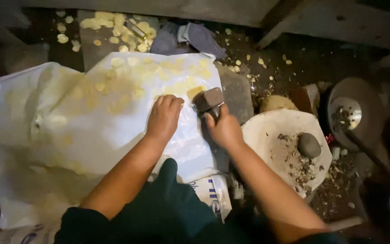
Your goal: Manually cracking nuts with a stone and flattening processed pieces with a mallet
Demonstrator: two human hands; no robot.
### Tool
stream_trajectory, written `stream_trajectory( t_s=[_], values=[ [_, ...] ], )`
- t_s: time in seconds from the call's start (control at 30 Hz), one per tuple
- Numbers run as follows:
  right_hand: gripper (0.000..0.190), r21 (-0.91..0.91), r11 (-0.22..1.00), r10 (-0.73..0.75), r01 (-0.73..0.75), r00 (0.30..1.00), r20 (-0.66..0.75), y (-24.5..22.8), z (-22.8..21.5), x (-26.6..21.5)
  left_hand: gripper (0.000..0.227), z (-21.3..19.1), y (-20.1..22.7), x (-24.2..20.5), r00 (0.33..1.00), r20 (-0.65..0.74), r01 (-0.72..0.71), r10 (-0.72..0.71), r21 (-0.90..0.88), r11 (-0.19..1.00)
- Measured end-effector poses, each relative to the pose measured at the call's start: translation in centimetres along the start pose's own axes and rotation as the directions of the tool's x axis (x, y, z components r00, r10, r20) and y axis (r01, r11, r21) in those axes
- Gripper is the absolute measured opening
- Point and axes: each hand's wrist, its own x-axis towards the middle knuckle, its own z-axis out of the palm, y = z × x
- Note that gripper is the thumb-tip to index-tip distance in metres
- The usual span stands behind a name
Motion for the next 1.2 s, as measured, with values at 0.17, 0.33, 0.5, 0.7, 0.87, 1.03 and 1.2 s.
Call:
stream_trajectory(
  t_s=[0.17, 0.33, 0.5, 0.7, 0.87, 1.03, 1.2],
  values=[
    [0.051, 0.15, 0.986, -0.056, 0.074, 0.991, -0.125, -2.1, -4.8, 0.9, 0.015, -1.3, -0.3, 0.9, 0.996, -0.087, 0.018, -0.022, -0.047, 0.999],
    [0.051, 0.169, 0.982, -0.042, 0.081, 0.975, -0.219, -2.5, -2.0, -1.0, 0.014, -1.1, -0.4, 0.7, 0.996, -0.06, 0.061, -0.07, -0.144, 0.988],
    [0.055, 0.139, 0.99, -0.006, 0.011, 0.999, -0.031, -1.7, -2.7, 1.1, 0.014, 0.9, -0.3, 0.8, 0.981, -0.009, 0.192, -0.195, -0.14, 0.971],
    [0.033, 0.278, 0.875, -0.215, 0.396, 0.833, -0.51, -6.7, -8.7, -6.0, 0.004, 2.8, 0.1, 1.2, 0.979, -0.024, 0.202, -0.201, 0.029, 0.979],
    [0.044, 0.179, 0.916, -0.279, 0.358, 0.892, -0.356, -2.6, 0.9, -2.0, 0.009, -0.1, -1.4, 0.0, 0.989, -0.041, 0.142, -0.14, 0.043, 0.989],
    [0.06, -0.032, 0.998, -0.049, 0.049, 0.999, -0.004, -2.4, 1.8, -1.3, 0.024, -3.6, -1.3, -2.4, 0.996, -0.044, 0.083, -0.081, 0.044, 0.996],
    [0.048, 0.056, 0.987, -0.146, 0.151, 0.985, -0.088, -4.6, -3.1, -0.5, 0.02, -2.8, -2.6, -3.3, 0.991, -0.13, -0.005, 0.017, 0.092, 0.996]
  ],
)
